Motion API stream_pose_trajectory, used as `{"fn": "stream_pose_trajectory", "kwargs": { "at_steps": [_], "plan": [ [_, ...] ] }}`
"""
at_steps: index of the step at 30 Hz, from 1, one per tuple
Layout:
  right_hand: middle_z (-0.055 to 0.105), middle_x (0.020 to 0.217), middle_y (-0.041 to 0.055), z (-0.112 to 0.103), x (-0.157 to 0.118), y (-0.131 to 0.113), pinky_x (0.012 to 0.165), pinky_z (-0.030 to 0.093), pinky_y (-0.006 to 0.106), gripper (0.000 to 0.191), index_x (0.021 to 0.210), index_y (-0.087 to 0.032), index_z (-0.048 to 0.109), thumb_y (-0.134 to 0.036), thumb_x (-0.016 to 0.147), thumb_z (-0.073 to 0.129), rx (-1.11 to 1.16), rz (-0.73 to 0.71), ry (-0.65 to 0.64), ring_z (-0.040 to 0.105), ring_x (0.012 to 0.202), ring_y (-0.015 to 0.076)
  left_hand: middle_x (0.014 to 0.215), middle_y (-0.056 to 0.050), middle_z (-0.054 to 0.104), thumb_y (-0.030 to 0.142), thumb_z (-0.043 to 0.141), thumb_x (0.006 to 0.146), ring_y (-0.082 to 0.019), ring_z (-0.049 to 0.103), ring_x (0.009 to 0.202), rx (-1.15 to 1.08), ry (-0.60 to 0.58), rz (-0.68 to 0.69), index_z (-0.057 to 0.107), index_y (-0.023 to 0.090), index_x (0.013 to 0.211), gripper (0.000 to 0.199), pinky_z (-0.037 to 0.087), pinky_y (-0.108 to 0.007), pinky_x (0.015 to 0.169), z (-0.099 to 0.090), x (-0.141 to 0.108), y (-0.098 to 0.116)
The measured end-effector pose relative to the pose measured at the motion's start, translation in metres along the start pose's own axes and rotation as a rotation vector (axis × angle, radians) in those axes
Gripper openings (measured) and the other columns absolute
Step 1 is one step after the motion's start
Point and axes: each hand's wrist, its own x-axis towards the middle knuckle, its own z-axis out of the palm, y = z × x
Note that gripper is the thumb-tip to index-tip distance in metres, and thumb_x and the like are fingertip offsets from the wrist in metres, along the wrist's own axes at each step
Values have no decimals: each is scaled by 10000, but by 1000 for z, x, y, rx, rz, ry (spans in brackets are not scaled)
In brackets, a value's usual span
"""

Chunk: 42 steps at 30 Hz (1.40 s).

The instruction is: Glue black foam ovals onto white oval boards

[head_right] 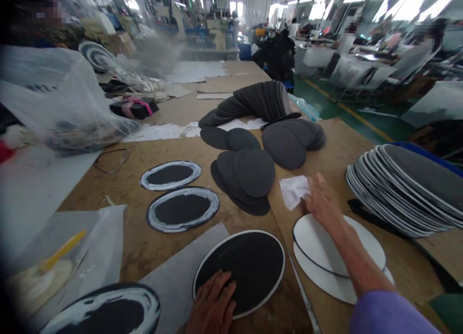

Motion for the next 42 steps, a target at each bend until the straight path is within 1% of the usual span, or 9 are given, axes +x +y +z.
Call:
{"fn": "stream_pose_trajectory", "kwargs": {
  "at_steps": [4, 9, 12, 16, 21, 26, 32, 35, 42],
  "plan": [
    [340, 1376, 294, -10, 9, 3, 983, 281, 551, 491, 1252, 6, 469, -215, 831, 347, -2, 2, 104, 311, 1280, 391, 1060, -11, 626, 299, 527, 798, -203, 561, 990, -67, -18, -148, 614, 247, 944, 178, 473, -329, 798, 1, 0, 13],
    [414, 1378, 152, 30, -76, -85, 985, 364, 461, 527, 1405, -204, 265, -204, 880, 310, 174, -365, 84, 373, 1275, 266, 949, -10, 618, 368, 593, 753, -195, 555, 886, -57, -51, -168, 594, 236, 817, 147, 465, -331, 720, 9, 0, 16],
    [473, 1345, 97, 67, -132, -137, 948, 390, 457, 479, 1322, -255, 406, -215, 845, 421, 166, -577, -47, 435, 1228, 268, 933, -13, 610, 392, 583, 762, -190, 542, 885, -7, -36, -136, 588, 229, 808, 170, 447, -316, 668, 12, -1, 15],
    [461, 1358, 103, 86, -153, -157, 948, 377, 470, 447, 1284, -233, 467, -238, 838, 447, 119, -606, -68, 426, 1232, 278, 982, -19, 602, 382, 574, 773, -190, 517, 932, 5, -53, -147, 593, 231, 833, 163, 434, -313, 694, 14, -4, 13],
    [565, 1220, 106, 72, -118, -139, 893, 440, 365, 312, 1164, -201, 530, -293, 895, 402, 221, -480, -21, 537, 1097, 216, 937, 17, 613, 456, 583, 762, -170, 534, 879, -6, 114, -64, 595, 255, 825, 211, 413, -286, 646, 22, -9, 3],
    [513, 1218, 191, 68, -33, -121, 929, 398, 464, 491, 1191, -118, 499, -475, 863, 420, 174, -189, 58, 459, 1155, 308, 1001, 16, 623, 467, 536, 790, -173, 550, 936, -25, 134, -24, 596, 251, 911, 255, 430, -284, 675, 24, -13, -2],
    [485, 1283, 188, 66, 30, -117, 979, 356, 437, 538, 1231, -100, 493, -455, 827, 499, 105, -265, -146, 435, 1199, 285, 1074, 6, 607, 338, 589, 765, -188, 524, 1026, -133, 0, -117, 587, 256, 973, 223, 455, -318, 790, 9, -9, 5],
    [495, 1285, 176, 46, 1, -82, 978, 366, 420, 582, 1251, -112, 480, -501, 818, 491, 47, -226, -179, 441, 1202, 270, 1149, 19, 580, 234, 592, 765, -189, 491, 1090, -169, -113, -175, 565, 275, 1061, 300, 443, -338, 873, 3, -8, 7],
    [463, 1341, 171, 10, -142, 32, 816, 482, 484, 666, 1290, -196, 479, -588, 751, 496, -192, -9, -486, 475, 1178, 340, 1207, 16, 552, 91, 542, 759, -215, 473, 1138, -201, -288, -235, 552, 278, 1109, 397, 447, -398, 922, -9, -3, 11]
  ]
}}
